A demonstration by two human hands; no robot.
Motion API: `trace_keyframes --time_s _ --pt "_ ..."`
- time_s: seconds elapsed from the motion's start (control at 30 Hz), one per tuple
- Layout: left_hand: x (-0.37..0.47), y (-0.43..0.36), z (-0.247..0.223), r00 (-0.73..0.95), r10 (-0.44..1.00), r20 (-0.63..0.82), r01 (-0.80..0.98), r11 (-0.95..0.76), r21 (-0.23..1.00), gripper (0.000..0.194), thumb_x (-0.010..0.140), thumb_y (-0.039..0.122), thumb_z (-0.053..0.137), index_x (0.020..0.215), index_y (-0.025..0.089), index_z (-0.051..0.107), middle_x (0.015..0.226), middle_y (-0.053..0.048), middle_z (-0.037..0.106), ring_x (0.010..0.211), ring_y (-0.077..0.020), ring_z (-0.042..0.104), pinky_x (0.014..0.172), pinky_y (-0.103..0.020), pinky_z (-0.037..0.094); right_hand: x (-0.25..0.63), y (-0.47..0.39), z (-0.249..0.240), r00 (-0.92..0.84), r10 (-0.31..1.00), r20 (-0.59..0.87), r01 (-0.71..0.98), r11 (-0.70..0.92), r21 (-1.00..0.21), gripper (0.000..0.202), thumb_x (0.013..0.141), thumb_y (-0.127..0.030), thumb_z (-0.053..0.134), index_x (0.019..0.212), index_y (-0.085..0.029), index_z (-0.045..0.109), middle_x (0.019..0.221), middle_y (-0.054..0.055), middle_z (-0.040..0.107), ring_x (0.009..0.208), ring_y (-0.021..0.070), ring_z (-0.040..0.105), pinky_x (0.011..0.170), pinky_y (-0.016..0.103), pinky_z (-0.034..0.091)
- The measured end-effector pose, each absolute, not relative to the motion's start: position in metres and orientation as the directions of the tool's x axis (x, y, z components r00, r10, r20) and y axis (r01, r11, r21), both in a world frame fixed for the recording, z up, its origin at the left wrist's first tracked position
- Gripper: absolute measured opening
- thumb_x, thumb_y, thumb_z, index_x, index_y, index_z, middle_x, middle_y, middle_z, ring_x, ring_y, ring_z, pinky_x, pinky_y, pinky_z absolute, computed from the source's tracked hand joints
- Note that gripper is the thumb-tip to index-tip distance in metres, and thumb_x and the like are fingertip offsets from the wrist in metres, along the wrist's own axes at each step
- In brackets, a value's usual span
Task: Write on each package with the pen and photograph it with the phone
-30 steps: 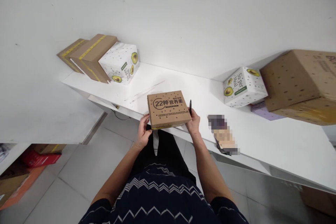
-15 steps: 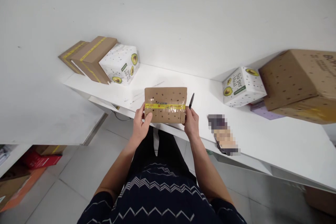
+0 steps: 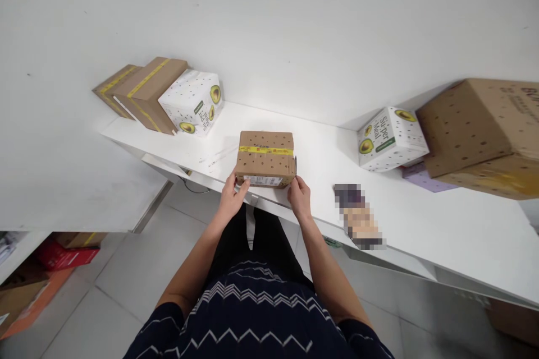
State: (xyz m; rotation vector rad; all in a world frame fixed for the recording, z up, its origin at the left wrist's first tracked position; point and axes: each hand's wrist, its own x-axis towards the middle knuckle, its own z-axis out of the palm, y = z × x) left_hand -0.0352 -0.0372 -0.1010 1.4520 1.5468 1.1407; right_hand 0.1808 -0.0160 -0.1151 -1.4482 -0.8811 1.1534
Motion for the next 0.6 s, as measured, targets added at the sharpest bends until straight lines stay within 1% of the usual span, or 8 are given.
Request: trace_keyframes --time_s 0.07,0.13,0.23,0.3,0.4,0.5,0.6 --pt "-0.034 -0.037 -0.102 -0.108 0.993 0.05 0.319 -0.013 0.948 0.052 0.093 0.051 0.057 0.139 0.027 0.052 0.125 -0.009 0.066 0.114 -0.0238 0.061 0.097 -0.038 0.049 0.181 -0.017 -0.113 0.261 0.943 -0.209 -0.067 -0.198 -0.978 0.037 0.083 -0.057 0.058 0.069 -0.025 0.042 0.046 -0.01 0.031 0.044 0.0102 0.029 0.042 0.025 0.025" --pt "-0.032 -0.038 -0.099 -0.138 0.989 0.052 0.323 -0.005 0.947 0.054 0.092 0.05 0.058 0.141 0.027 0.051 0.129 -0.01 0.064 0.119 -0.0256 0.059 0.095 -0.037 0.05 0.181 -0.018 -0.11 0.253 0.941 -0.224 -0.095 -0.207 -0.974 0.038 0.082 -0.058 0.058 0.07 -0.025 0.045 0.045 -0.01 0.029 0.043 0.0102 0.027 0.041 0.026 0.024" --pt "-0.031 -0.041 -0.088 -0.203 0.977 0.071 0.37 0.009 0.929 0.06 0.091 0.05 0.061 0.145 0.028 0.049 0.127 -0.013 0.059 0.124 -0.0281 0.055 0.089 -0.037 0.053 0.181 -0.022 -0.102 0.256 0.939 -0.228 -0.144 -0.196 -0.97 0.038 0.082 -0.06 0.059 0.076 -0.022 0.056 0.045 -0.01 0.028 0.042 0.0096 0.026 0.041 0.025 0.021" --pt "-0.031 -0.044 -0.077 -0.23 0.97 0.082 0.392 0.015 0.92 0.062 0.09 0.051 0.062 0.146 0.029 0.049 0.121 -0.012 0.055 0.12 -0.0274 0.056 0.084 -0.036 0.055 0.18 -0.025 -0.097 0.271 0.943 -0.195 -0.16 -0.156 -0.975 0.043 0.083 -0.062 0.059 0.087 -0.02 0.064 0.046 -0.01 0.029 0.042 0.009 0.025 0.041 0.025 0.02" --pt "-0.031 -0.049 -0.062 -0.253 0.962 0.102 0.405 0.009 0.914 0.063 0.09 0.054 0.062 0.147 0.032 0.048 0.112 -0.009 0.05 0.11 -0.0244 0.058 0.075 -0.032 0.055 0.179 -0.029 -0.089 0.294 0.947 -0.128 -0.174 -0.079 -0.982 0.052 0.083 -0.065 0.06 0.099 -0.016 0.069 0.048 -0.01 0.033 0.042 0.008 0.026 0.041 0.024 0.021" --pt "-0.031 -0.05 -0.053 -0.261 0.957 0.125 0.402 -0.01 0.915 0.063 0.09 0.054 0.062 0.148 0.034 0.047 0.106 -0.007 0.048 0.101 -0.0216 0.057 0.069 -0.029 0.054 0.179 -0.032 -0.081 0.309 0.949 -0.064 -0.154 -0.017 -0.988 0.051 0.085 -0.063 0.06 0.101 -0.016 0.071 0.047 -0.01 0.034 0.042 0.0081 0.029 0.042 0.024 0.024" --pt "-0.031 -0.048 -0.054 -0.259 0.956 0.139 0.383 -0.03 0.923 0.062 0.091 0.054 0.061 0.148 0.034 0.048 0.103 -0.006 0.045 0.097 -0.0196 0.056 0.07 -0.029 0.054 0.179 -0.034 -0.075 0.32 0.948 0.003 -0.073 0.028 -0.997 0.049 0.088 -0.061 0.057 0.103 -0.016 0.071 0.049 -0.008 0.04 0.043 0.0085 0.032 0.043 0.024 0.027"
